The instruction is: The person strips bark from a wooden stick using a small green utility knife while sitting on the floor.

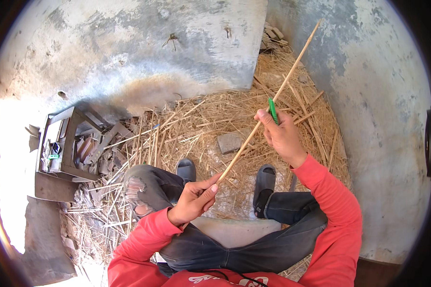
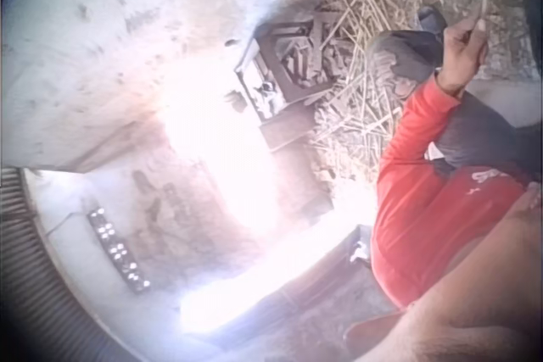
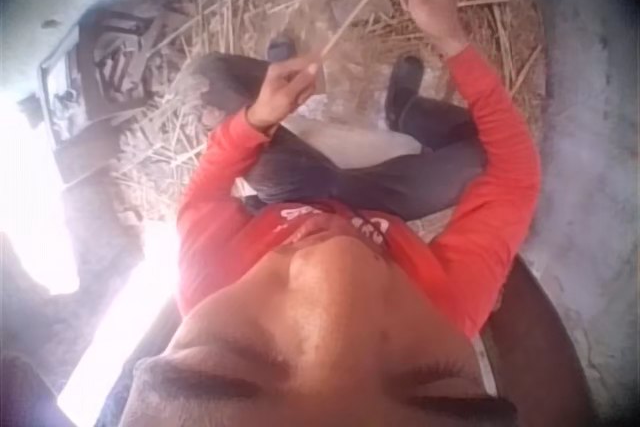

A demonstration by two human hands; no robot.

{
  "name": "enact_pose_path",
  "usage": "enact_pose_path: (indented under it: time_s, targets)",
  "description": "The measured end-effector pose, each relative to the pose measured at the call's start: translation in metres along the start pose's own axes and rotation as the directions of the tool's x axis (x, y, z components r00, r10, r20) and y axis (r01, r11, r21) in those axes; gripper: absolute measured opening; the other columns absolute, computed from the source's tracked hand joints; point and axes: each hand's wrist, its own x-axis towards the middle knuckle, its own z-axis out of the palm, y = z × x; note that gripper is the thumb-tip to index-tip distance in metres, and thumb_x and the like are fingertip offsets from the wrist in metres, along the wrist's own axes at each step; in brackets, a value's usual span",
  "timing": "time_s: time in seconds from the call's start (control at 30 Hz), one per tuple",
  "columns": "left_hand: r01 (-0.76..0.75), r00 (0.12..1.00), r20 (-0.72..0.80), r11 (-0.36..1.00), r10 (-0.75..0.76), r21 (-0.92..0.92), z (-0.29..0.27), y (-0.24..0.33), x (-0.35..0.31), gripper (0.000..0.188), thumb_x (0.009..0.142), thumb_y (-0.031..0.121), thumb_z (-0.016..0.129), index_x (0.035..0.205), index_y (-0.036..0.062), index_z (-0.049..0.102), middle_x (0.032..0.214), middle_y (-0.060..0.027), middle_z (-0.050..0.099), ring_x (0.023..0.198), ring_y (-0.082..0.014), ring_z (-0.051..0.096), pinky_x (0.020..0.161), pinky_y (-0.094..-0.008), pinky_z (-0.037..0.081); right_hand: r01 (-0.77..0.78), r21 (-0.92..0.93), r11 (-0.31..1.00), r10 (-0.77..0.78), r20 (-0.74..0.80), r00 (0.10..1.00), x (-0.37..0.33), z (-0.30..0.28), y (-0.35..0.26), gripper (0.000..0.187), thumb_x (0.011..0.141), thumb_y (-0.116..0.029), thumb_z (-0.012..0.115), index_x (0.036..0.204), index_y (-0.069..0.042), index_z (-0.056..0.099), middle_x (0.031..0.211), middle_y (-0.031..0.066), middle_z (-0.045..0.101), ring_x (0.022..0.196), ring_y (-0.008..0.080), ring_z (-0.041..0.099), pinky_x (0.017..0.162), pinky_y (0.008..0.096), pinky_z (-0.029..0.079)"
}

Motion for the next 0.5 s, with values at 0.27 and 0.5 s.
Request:
enact_pose_path:
  time_s: [0.27,0.5]
  targets:
    - [0.066,0.997,0.038,0.992,-0.062,-0.109,0.001,0.006,0.003,0.044,0.11,0.017,0.049,0.152,0.008,0.046,0.061,0.0067,0.041,0.049,-0.0018,0.036,0.044,-0.0205,0.029,0.155,-0.344,0.926,-0.118,0.126,0.985,-0.023,0.018,-0.004,0.038,0.094,-0.041,0.074,0.095,-0.004,0.067,0.061,-0.0024,0.05,0.053,0.0092,0.046,0.053,0.0301,0.037]
    - [0.043,0.994,-0.095,0.995,-0.052,-0.088,0.004,0.006,0.005,0.046,0.107,0.014,0.055,0.152,0.0064,0.046,0.066,0.0068,0.046,0.053,-0.0022,0.038,0.047,-0.0202,0.031,0.317,-0.758,0.569,-0.051,0.352,0.934,-0.064,0.043,-0.01,0.054,0.098,-0.054,0.057,0.084,-0.002,0.064,0.06,0.0216,0.06,0.058,0.0428,0.064,0.054,0.0511,0.048]
